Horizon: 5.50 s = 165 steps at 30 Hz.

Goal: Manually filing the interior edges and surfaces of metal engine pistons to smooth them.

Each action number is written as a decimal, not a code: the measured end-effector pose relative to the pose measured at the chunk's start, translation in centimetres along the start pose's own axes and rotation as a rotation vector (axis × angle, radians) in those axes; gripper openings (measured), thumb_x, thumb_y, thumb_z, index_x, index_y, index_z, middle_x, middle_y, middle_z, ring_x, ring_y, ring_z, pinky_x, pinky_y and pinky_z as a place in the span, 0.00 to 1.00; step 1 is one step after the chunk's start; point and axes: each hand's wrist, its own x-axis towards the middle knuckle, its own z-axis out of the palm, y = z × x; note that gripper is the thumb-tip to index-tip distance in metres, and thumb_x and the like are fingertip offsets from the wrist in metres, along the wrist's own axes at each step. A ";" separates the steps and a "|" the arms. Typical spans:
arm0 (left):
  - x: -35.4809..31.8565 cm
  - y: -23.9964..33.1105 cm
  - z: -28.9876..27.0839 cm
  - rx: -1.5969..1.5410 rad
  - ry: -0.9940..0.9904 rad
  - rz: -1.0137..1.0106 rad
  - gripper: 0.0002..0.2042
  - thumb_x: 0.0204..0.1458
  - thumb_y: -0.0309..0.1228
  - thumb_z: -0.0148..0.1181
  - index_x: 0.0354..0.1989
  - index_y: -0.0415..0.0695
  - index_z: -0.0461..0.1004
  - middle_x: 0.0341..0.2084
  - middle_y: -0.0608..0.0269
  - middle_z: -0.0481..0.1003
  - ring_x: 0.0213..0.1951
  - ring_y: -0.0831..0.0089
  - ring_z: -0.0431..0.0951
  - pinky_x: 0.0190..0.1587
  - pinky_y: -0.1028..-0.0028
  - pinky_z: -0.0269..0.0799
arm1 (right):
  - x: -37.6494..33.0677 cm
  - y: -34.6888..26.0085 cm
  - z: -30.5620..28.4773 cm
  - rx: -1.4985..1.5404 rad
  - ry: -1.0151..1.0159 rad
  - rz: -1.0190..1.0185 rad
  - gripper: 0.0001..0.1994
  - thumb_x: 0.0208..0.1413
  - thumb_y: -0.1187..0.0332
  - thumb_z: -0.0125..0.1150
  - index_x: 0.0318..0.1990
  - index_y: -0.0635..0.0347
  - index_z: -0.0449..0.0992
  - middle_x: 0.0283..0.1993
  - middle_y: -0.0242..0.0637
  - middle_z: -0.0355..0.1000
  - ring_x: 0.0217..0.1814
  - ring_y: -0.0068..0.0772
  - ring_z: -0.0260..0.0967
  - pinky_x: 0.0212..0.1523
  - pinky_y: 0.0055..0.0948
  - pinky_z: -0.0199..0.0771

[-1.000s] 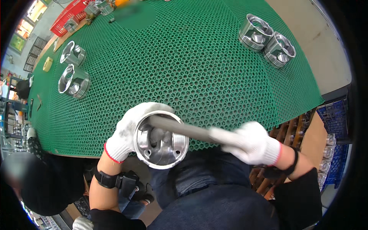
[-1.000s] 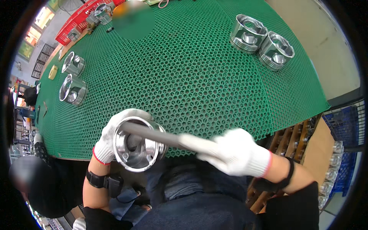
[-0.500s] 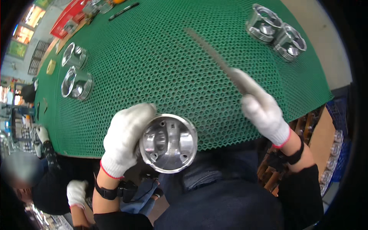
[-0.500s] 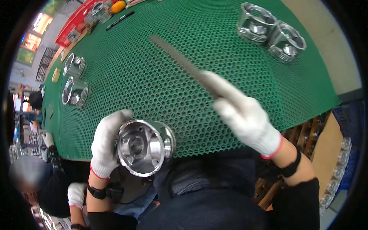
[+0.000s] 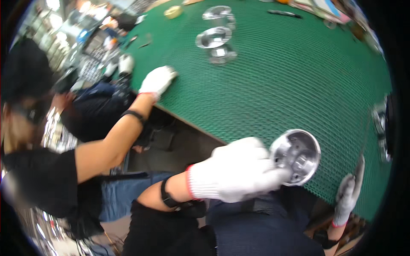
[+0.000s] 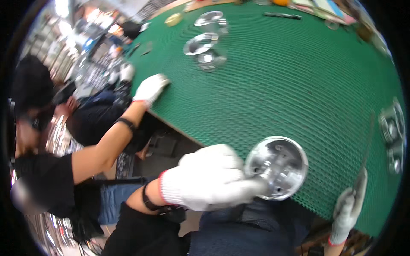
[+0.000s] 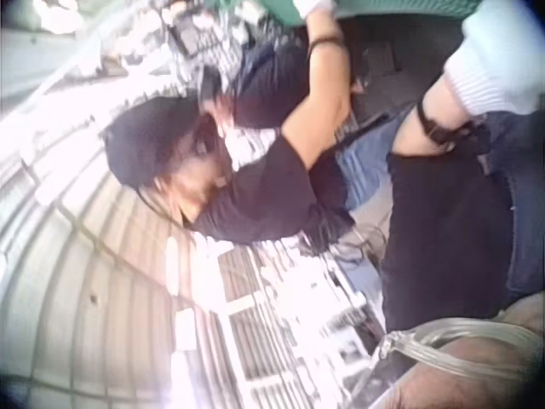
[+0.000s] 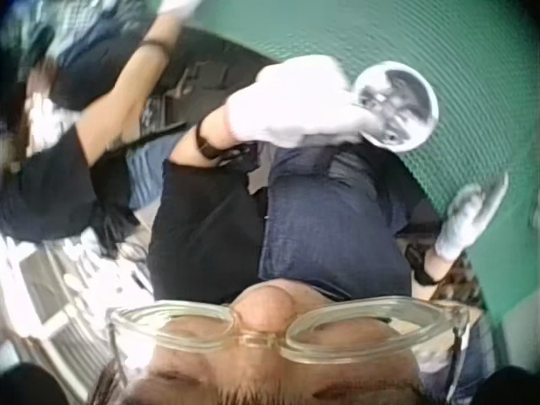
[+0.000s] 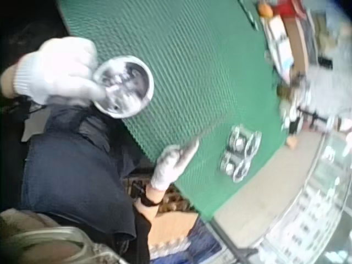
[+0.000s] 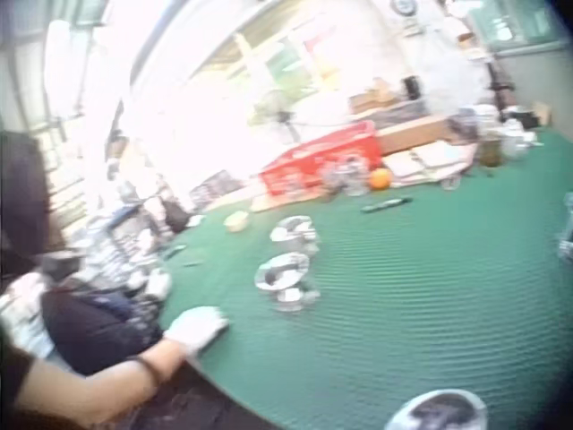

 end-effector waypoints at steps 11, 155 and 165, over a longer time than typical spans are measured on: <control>2.4 -1.3 1.5 0.201 -0.007 0.189 0.07 0.40 0.35 0.61 0.27 0.49 0.74 0.33 0.67 0.72 0.52 0.64 0.67 0.55 0.62 0.66 | 0.6 0.6 0.3 0.052 -0.048 -0.076 0.37 0.65 0.55 0.50 0.71 0.70 0.43 0.58 0.42 0.64 0.16 0.09 0.48 0.13 0.15 0.44; 8.3 -6.7 6.1 -1.075 -0.178 -0.425 0.30 0.46 0.51 0.62 0.47 0.34 0.74 0.40 0.53 0.78 0.41 0.65 0.80 0.47 0.69 0.76 | 0.4 -7.4 4.6 -0.635 -0.627 -0.424 0.27 0.52 0.60 0.61 0.63 0.39 0.69 0.11 0.30 0.60 0.08 0.28 0.60 0.10 0.29 0.58; 7.6 -6.7 6.1 -1.017 -0.150 -0.351 0.24 0.46 0.38 0.67 0.49 0.35 0.74 0.42 0.57 0.78 0.44 0.71 0.78 0.48 0.72 0.74 | 2.4 -6.8 4.9 -0.575 -0.679 -0.390 0.30 0.57 0.60 0.58 0.68 0.33 0.58 0.13 0.34 0.67 0.12 0.36 0.67 0.13 0.32 0.67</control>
